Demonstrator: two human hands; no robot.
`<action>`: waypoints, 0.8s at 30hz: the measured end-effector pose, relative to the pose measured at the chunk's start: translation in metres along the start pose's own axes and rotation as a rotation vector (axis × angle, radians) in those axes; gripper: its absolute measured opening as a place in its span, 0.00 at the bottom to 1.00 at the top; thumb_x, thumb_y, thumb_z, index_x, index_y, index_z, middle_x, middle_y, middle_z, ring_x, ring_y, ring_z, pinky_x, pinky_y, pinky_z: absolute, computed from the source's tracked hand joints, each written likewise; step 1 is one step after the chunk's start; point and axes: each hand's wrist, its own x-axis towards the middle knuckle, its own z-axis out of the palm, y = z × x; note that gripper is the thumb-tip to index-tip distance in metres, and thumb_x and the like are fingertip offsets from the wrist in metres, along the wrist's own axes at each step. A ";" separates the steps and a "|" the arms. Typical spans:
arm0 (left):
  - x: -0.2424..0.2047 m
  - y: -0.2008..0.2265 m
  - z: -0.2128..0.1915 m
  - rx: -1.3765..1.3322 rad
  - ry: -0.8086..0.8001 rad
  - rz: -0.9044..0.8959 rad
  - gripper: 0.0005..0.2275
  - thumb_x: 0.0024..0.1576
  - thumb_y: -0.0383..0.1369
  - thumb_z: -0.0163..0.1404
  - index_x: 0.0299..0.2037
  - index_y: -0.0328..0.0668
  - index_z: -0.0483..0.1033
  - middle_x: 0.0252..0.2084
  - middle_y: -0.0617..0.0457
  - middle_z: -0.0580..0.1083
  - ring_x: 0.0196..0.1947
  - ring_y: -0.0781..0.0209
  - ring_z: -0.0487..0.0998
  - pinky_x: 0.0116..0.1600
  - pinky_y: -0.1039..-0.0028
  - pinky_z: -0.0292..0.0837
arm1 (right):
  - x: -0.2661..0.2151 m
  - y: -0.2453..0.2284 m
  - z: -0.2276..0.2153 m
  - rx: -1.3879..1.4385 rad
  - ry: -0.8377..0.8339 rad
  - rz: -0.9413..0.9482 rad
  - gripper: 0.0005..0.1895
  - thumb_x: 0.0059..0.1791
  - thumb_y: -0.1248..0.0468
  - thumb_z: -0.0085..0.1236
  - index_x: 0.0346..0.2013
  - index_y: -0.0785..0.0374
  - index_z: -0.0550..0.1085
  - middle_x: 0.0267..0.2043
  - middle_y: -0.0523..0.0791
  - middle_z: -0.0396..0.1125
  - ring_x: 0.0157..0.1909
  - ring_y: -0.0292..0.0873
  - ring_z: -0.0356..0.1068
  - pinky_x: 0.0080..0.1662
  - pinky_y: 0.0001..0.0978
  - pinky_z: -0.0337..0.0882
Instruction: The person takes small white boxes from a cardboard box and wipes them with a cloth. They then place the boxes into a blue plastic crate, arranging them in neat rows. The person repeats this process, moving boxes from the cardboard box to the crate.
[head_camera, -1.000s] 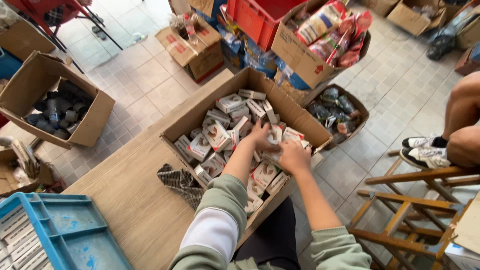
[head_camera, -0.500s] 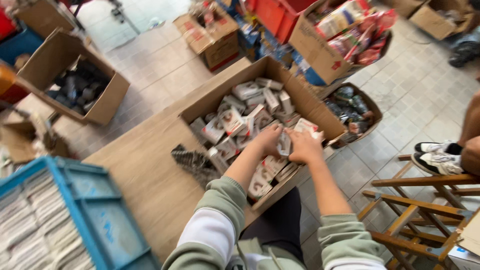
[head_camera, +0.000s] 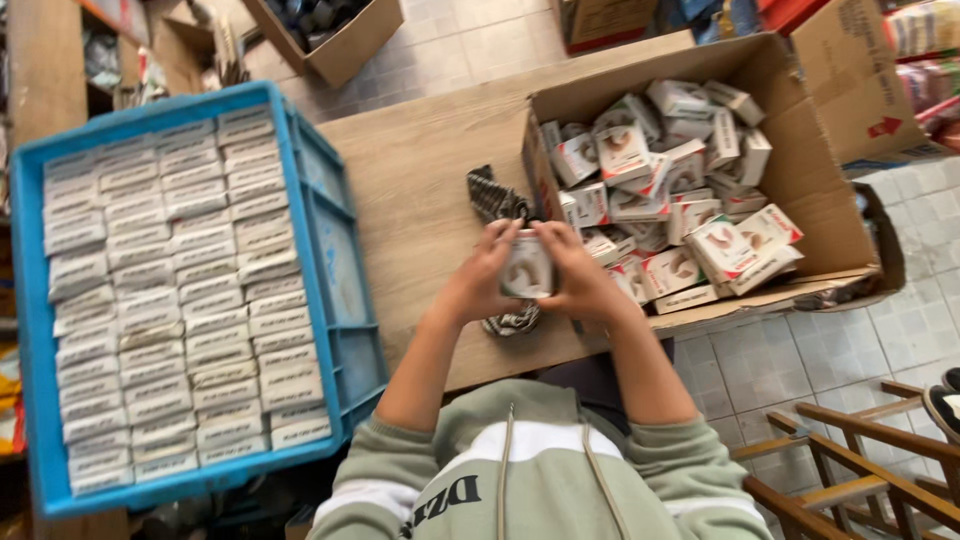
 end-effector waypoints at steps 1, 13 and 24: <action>-0.024 -0.022 0.008 -0.001 0.008 -0.017 0.49 0.33 0.31 0.64 0.68 0.30 0.48 0.62 0.31 0.55 0.59 0.26 0.63 0.58 0.47 0.70 | 0.008 -0.002 0.027 0.009 -0.015 -0.005 0.59 0.25 0.67 0.70 0.68 0.70 0.52 0.60 0.59 0.52 0.64 0.65 0.53 0.63 0.54 0.57; -0.161 -0.152 0.081 0.047 0.014 -0.563 0.58 0.33 0.38 0.68 0.72 0.40 0.38 0.72 0.30 0.40 0.69 0.28 0.51 0.65 0.34 0.52 | -0.081 0.154 0.214 -0.322 -0.182 -0.099 0.31 0.44 0.71 0.48 0.58 0.39 0.69 0.69 0.38 0.56 0.72 0.49 0.49 0.66 0.53 0.52; -0.170 -0.204 0.117 0.154 0.030 -0.510 0.51 0.34 0.42 0.67 0.70 0.47 0.50 0.68 0.44 0.58 0.71 0.46 0.54 0.72 0.53 0.49 | -0.038 0.023 0.217 -0.686 -0.656 0.031 0.54 0.44 0.28 0.38 0.72 0.62 0.44 0.77 0.51 0.30 0.77 0.52 0.30 0.67 0.68 0.30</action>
